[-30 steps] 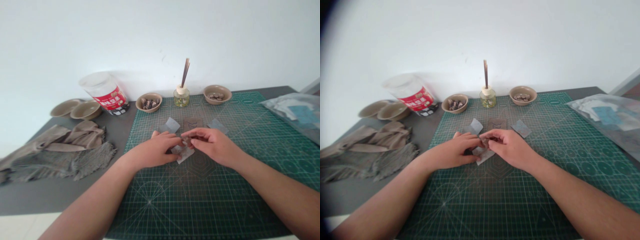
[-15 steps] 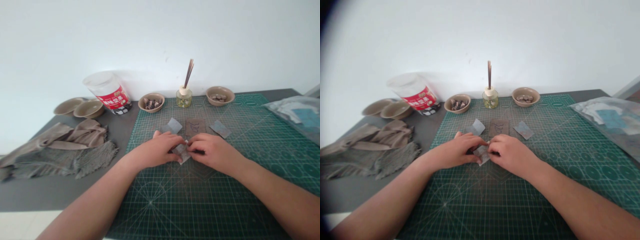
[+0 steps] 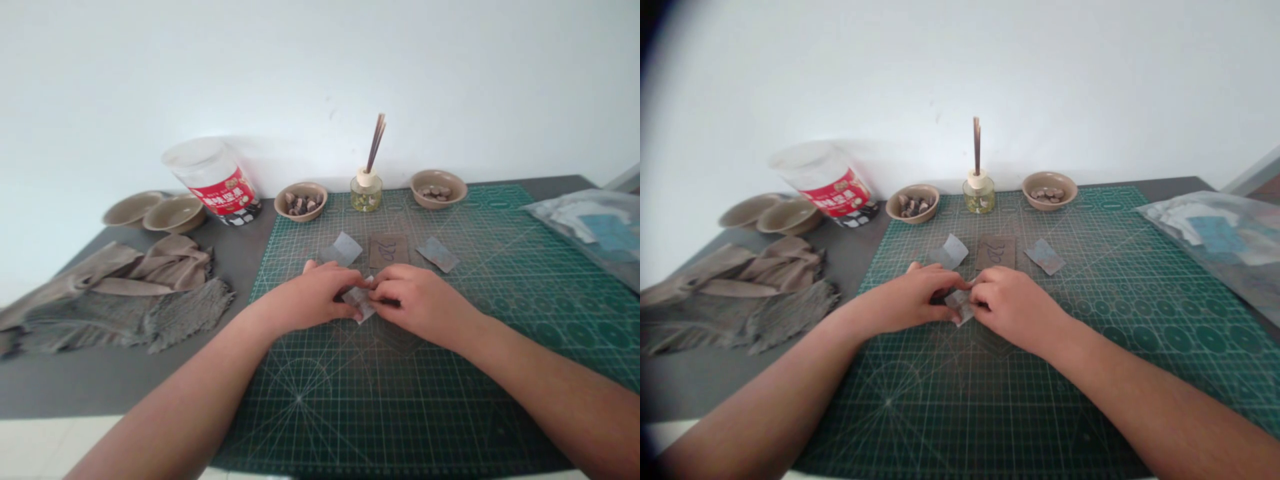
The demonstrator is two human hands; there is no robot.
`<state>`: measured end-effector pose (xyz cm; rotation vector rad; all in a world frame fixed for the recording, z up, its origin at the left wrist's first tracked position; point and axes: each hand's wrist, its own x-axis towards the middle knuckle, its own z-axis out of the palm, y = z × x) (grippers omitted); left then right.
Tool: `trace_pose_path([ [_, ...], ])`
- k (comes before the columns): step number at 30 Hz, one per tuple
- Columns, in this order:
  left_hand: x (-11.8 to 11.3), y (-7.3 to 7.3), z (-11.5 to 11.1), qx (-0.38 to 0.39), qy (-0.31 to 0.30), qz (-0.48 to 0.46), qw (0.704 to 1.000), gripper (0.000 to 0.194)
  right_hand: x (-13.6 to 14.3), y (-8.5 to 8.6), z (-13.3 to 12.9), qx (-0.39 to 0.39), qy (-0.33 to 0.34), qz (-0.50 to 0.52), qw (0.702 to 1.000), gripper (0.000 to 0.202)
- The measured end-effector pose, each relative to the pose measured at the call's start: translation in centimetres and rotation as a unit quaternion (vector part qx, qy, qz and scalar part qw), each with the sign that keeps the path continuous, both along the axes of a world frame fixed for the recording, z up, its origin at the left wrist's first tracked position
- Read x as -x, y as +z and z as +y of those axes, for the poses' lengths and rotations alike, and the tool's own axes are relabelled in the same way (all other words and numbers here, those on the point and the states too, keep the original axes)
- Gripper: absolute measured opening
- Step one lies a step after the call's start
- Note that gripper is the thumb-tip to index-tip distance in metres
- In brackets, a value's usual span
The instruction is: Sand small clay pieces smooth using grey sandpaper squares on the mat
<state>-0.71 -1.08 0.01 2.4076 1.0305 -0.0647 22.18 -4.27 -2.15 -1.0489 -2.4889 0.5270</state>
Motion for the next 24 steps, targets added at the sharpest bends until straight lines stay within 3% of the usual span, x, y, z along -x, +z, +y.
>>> trace_pose_path([
  [10,-0.21,-0.1,0.41,0.005,0.016,0.004,1.0,0.04,0.49,-0.28,0.06,0.003,0.028,0.014,0.999,0.011],
  [15,-0.26,-0.03,0.5,0.005,0.032,-0.001,0.999,0.045,0.49,-0.25,0.19,0.004,-0.01,0.014,1.0,0.01],
  [20,-0.21,-0.15,0.67,0.001,0.007,-0.01,1.0,0.044,0.56,-0.08,-0.05,0.006,0.013,0.016,1.0,0.012],
  [24,-0.14,-0.14,0.53,-0.005,0.011,0.003,1.0,0.046,0.63,0.08,-0.29,-0.002,-0.053,0.0,0.999,0.012],
])
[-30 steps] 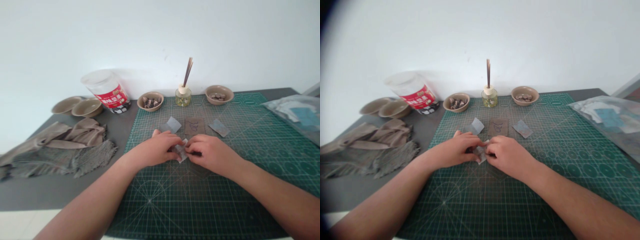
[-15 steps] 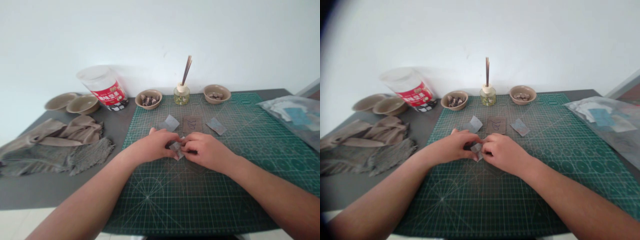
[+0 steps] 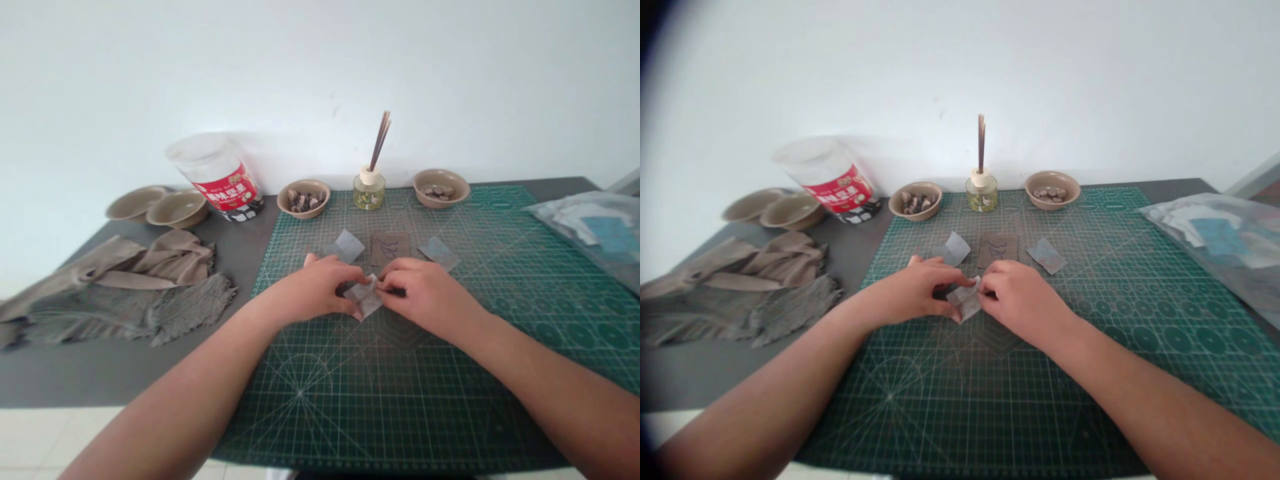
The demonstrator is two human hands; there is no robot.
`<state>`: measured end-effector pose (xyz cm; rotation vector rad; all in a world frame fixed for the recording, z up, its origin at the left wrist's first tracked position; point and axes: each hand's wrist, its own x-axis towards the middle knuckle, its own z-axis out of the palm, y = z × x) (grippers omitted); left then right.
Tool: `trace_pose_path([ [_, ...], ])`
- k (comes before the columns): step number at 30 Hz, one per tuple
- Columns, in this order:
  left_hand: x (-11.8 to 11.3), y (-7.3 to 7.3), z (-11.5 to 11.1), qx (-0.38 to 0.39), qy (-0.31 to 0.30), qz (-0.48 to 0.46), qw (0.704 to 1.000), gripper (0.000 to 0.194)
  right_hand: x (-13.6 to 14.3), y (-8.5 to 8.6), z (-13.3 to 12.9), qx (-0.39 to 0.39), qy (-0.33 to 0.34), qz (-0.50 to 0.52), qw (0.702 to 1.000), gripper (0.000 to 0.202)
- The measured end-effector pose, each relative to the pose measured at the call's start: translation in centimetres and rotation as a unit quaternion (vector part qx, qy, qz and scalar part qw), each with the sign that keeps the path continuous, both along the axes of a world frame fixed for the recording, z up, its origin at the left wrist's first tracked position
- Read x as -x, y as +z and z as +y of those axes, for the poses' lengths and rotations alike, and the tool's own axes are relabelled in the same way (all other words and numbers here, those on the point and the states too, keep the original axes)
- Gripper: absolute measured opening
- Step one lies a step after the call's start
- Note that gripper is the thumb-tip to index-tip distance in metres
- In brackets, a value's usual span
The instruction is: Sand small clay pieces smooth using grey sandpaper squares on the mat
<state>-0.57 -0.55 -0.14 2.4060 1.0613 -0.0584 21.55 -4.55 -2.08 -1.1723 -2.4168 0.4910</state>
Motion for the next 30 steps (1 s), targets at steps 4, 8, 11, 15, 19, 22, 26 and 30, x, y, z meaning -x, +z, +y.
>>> trace_pose_path([
  [4,0.0,0.03,-0.29,-0.009,0.003,0.012,1.0,0.045,-0.28,0.09,0.09,0.01,0.018,0.003,1.0,0.012],
  [8,-0.16,0.19,-0.36,0.0,0.014,0.023,1.0,0.048,-0.23,-0.1,0.48,0.001,-0.019,-0.003,1.0,0.011],
  [11,-0.3,0.49,-0.28,0.018,0.019,0.027,0.999,0.042,0.02,-0.23,0.29,0.0,0.014,0.006,1.0,0.012],
  [15,-0.33,0.73,-0.21,0.034,0.039,0.022,0.998,0.05,-0.15,-0.15,-0.13,0.022,0.031,0.02,0.999,0.01],
  [19,-0.17,0.51,-0.19,0.033,0.039,0.002,0.999,0.051,-0.41,-0.1,-0.13,0.011,0.027,0.018,0.999,0.009],
  [22,-0.06,0.34,-0.16,0.032,0.038,-0.009,0.999,0.053,-0.37,-0.14,-0.15,0.028,0.053,0.023,0.998,0.009],
  [26,-0.01,0.38,-0.14,0.029,0.035,-0.005,0.999,0.053,-0.09,-0.16,-0.12,0.018,0.034,0.016,0.999,0.009],
  [30,0.01,0.34,-0.08,0.023,0.03,-0.006,0.999,0.051,0.22,-0.24,-0.27,0.029,0.079,0.031,0.996,0.009],
])
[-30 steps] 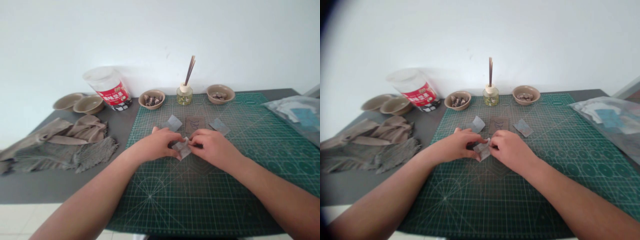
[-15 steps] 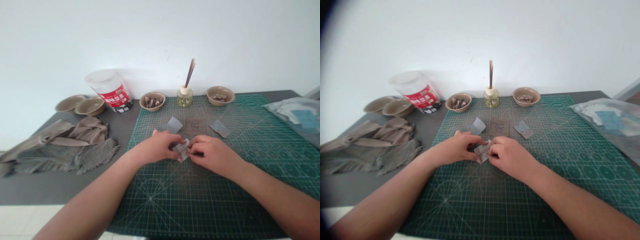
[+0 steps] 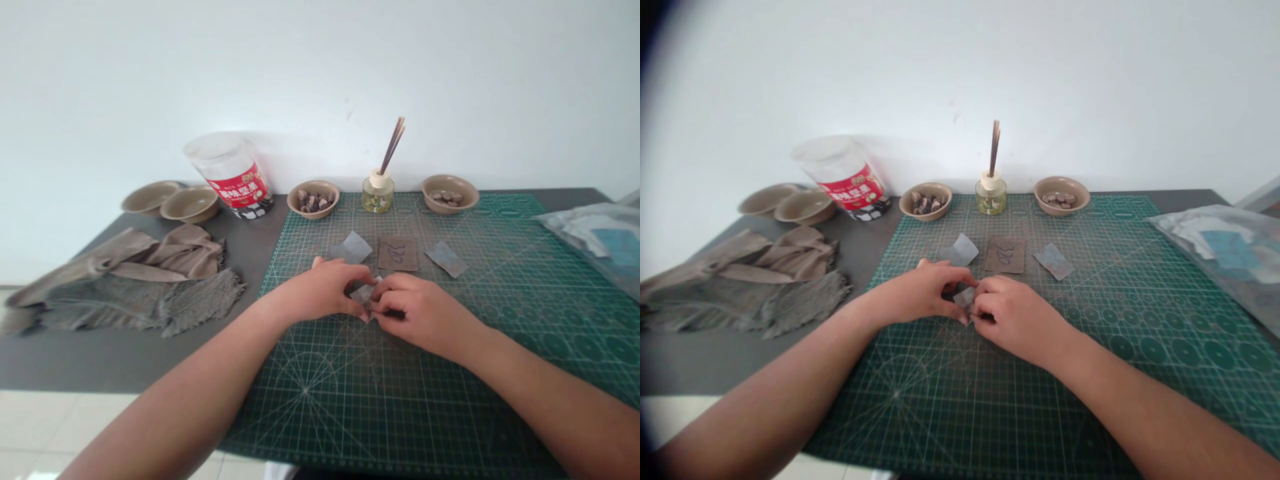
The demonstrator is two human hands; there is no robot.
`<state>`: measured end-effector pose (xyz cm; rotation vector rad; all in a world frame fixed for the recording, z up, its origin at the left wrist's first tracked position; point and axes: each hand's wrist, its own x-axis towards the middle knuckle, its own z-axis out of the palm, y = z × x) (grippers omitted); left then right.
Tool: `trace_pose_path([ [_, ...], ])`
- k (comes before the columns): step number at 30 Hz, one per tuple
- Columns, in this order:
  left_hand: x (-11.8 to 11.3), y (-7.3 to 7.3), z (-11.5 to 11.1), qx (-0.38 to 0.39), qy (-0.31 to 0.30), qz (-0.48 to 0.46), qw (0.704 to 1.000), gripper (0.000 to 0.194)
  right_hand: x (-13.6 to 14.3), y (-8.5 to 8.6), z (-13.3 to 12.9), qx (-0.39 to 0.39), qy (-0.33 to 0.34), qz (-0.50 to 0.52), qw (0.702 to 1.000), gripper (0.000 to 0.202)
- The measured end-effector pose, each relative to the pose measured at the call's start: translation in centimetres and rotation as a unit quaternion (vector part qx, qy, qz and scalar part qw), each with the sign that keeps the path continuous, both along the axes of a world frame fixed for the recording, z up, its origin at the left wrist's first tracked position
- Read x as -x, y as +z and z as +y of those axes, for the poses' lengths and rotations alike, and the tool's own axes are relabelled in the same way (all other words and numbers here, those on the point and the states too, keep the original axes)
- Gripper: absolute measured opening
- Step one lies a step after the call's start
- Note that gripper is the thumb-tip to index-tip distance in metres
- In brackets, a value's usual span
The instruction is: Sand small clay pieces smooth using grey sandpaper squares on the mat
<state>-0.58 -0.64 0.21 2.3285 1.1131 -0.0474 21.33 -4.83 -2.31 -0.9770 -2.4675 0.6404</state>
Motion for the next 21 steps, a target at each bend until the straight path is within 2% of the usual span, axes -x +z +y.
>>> trace_pose_path([
  [6,0.07,-0.05,0.04,-0.001,-0.004,-0.006,1.0,0.048,-0.02,-0.32,0.01,-0.011,0.022,0.01,1.0,0.01],
  [11,0.0,0.03,0.03,0.006,0.002,-0.004,1.0,0.048,0.05,-0.22,0.0,-0.035,-0.062,-0.018,0.997,0.009],
  [15,-0.01,-0.04,0.03,0.005,0.001,-0.007,1.0,0.051,0.17,0.06,-0.19,-0.021,-0.028,-0.014,0.999,0.01],
  [19,-0.03,0.07,-0.03,0.008,0.006,-0.007,1.0,0.049,0.25,0.22,0.02,-0.013,-0.097,-0.027,0.995,0.01],
  [21,-0.05,0.16,-0.05,0.009,0.005,-0.003,1.0,0.049,0.27,0.15,0.03,-0.008,-0.085,-0.022,0.996,0.01],
])
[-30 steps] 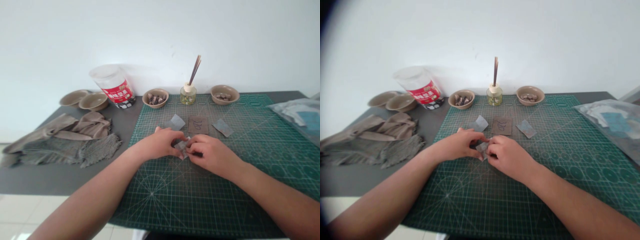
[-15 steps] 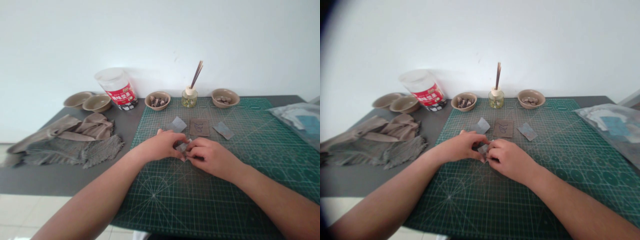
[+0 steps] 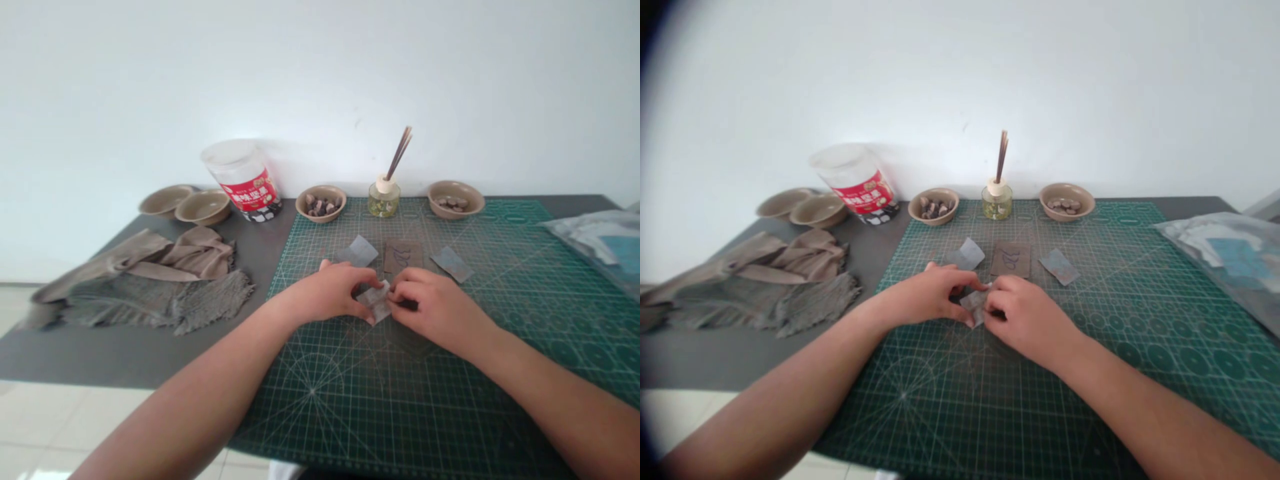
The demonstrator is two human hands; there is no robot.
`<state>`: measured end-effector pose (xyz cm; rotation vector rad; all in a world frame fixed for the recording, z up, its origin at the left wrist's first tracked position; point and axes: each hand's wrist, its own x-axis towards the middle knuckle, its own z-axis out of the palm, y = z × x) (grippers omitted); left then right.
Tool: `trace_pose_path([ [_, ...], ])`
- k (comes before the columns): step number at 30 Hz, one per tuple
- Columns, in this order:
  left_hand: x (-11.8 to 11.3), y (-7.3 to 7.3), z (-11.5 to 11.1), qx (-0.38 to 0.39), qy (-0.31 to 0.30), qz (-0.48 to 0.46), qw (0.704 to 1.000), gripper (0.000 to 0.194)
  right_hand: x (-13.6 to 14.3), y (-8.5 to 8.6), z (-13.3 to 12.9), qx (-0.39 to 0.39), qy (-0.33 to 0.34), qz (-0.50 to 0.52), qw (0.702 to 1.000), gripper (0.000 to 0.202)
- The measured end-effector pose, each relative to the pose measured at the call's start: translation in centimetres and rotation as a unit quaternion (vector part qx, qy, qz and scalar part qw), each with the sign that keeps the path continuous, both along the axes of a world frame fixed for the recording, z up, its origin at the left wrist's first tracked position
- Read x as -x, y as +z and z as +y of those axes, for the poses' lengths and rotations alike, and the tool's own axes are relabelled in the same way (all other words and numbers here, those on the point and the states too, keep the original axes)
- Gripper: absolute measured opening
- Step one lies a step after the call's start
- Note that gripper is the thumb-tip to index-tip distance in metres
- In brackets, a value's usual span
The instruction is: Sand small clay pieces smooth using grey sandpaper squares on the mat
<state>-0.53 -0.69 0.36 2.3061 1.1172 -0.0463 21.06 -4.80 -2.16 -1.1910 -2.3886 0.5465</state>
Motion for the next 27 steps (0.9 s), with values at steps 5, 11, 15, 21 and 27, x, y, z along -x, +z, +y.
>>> trace_pose_path([
  [5,0.03,0.01,0.01,0.0,-0.005,0.001,1.0,0.051,0.12,-0.33,0.0,0.003,0.03,0.022,0.999,0.011],
  [11,0.02,0.0,-0.01,-0.002,-0.007,0.002,1.0,0.049,0.41,-0.15,0.17,-0.001,0.0,0.015,1.0,0.011],
  [15,0.04,0.02,-0.07,-0.006,0.003,0.011,1.0,0.049,0.18,-0.05,0.15,0.009,0.057,0.009,0.998,0.009],
  [21,-0.01,0.15,-0.13,0.003,0.007,0.013,1.0,0.05,-0.35,-0.36,0.31,-0.014,0.064,0.008,0.998,0.01],
  [27,-0.09,0.1,-0.06,0.009,0.008,0.012,1.0,0.054,-0.3,-0.54,0.37,-0.031,0.07,0.01,0.997,0.01],
])
